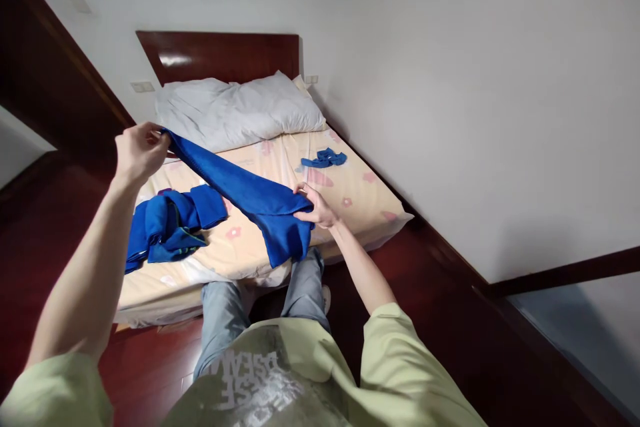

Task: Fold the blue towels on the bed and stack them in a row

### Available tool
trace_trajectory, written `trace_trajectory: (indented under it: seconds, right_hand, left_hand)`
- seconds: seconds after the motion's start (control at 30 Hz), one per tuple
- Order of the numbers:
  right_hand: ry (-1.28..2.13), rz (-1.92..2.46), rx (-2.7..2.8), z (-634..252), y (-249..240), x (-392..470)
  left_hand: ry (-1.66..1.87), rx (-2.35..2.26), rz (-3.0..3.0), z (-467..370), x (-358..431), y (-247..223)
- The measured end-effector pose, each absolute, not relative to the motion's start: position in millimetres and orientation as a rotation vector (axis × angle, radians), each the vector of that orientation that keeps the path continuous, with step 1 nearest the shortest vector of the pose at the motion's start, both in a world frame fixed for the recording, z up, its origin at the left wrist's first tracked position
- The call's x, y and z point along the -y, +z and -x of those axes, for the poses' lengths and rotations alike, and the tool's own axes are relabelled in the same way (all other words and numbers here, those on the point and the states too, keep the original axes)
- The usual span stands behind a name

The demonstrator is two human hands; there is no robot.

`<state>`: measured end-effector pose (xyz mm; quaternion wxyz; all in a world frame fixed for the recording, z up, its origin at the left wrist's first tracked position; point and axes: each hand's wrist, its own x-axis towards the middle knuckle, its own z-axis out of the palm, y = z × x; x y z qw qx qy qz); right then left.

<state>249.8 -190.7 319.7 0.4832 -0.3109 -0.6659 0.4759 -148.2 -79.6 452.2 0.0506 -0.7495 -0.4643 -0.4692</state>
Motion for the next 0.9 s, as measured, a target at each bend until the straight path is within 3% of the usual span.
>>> trace_trajectory:
  seconds: [0.13, 0.3, 0.5, 0.63, 0.9]
  right_hand:
    - [0.869, 0.85, 1.635, -232, 327, 190]
    - [0.677, 1.011, 1.642, -201, 333, 186]
    - [0.49, 1.065, 1.783, -189, 347, 202]
    - [0.542, 1.06, 1.775, -206, 334, 200]
    - [0.79, 1.198, 1.732, -248, 252, 198]
  left_hand:
    - [-1.266, 1.539, 2.121, 114, 111, 430]
    - [-1.071, 1.32, 2.773, 30, 198, 391]
    - [-1.179, 1.45, 2.821, -3, 209, 360]
    - [-1.125, 1.388, 2.711, 18, 192, 374]
    - [-1.102, 1.304, 2.406, 72, 189, 441]
